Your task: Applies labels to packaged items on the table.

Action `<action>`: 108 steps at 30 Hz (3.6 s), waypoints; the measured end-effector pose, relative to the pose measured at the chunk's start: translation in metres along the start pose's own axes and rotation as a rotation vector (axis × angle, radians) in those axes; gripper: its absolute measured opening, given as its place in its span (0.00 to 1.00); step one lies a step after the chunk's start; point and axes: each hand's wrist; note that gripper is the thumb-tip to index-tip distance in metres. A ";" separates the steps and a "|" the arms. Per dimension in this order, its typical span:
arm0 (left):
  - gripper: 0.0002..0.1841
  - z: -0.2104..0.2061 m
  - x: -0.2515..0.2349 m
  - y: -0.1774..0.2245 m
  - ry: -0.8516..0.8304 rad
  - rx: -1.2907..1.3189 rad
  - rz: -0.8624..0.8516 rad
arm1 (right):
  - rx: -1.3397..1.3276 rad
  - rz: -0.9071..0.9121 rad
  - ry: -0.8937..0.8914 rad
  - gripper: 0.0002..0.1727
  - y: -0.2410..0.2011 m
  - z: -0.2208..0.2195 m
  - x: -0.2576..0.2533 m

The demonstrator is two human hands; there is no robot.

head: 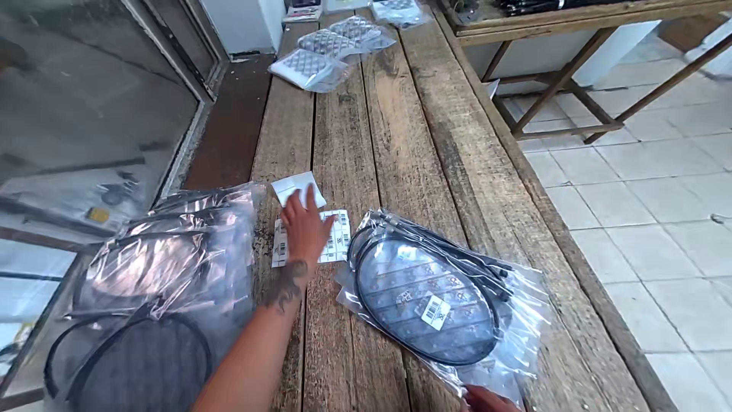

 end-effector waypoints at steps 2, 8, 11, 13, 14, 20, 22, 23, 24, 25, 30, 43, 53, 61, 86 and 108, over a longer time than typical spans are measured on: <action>0.32 0.007 -0.027 -0.013 -0.007 -0.026 0.076 | -0.012 -0.038 -0.050 0.13 -0.007 -0.004 -0.013; 0.32 0.067 0.101 0.057 0.035 0.748 -0.047 | -0.883 -0.528 -0.217 0.43 -0.005 -0.033 -0.055; 0.15 0.074 0.158 0.048 -0.032 1.018 0.075 | -1.324 -0.695 -0.216 0.62 -0.015 -0.043 -0.070; 0.23 0.081 0.182 0.035 -0.115 1.078 0.187 | -1.317 -0.690 -0.102 0.52 -0.031 -0.044 -0.078; 0.28 0.086 0.191 0.028 -0.155 1.077 0.217 | -1.233 -0.674 -0.029 0.47 -0.040 -0.043 -0.081; 0.11 0.104 0.238 0.005 0.068 0.595 0.121 | -0.832 -0.450 0.016 0.47 -0.067 -0.024 -0.075; 0.09 0.115 0.244 0.000 0.015 0.670 0.072 | -0.597 -0.205 -0.111 0.50 -0.051 -0.007 -0.082; 0.09 0.120 0.247 -0.001 -0.023 0.727 0.051 | -0.544 -0.101 -0.211 0.51 -0.045 0.002 -0.090; 0.09 0.125 0.252 0.001 -0.059 0.781 0.043 | -0.535 -0.024 -0.304 0.48 -0.044 0.009 -0.095; 0.10 0.130 0.256 0.004 -0.088 0.827 0.042 | -0.552 0.028 -0.376 0.40 -0.047 0.013 -0.096; 0.11 0.138 0.274 0.014 -0.004 0.872 0.112 | -0.632 0.011 -0.357 0.14 -0.055 0.010 -0.077; 0.09 0.147 0.303 0.035 0.223 0.837 0.214 | -0.679 -0.126 -0.508 0.10 -0.070 0.030 -0.066; 0.11 0.147 0.312 0.020 0.321 0.774 0.069 | -0.361 0.136 -0.750 0.19 -0.066 0.036 -0.097; 0.15 0.143 0.310 0.008 -0.159 0.747 0.617 | 0.014 0.658 -0.662 0.08 -0.110 0.033 -0.104; 0.13 0.142 0.336 0.004 0.151 0.722 -0.043 | -0.196 0.633 -0.675 0.12 -0.119 -0.019 -0.079; 0.12 0.103 0.309 0.029 -0.167 0.850 0.228 | -0.077 0.315 -0.615 0.27 -0.122 0.061 -0.063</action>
Point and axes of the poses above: each hand's wrist, its own x-axis away from the middle knuckle, its own z-axis out of the back of the hand, y = z × x, and after that the axes turned 3 degrees about y, right-handed
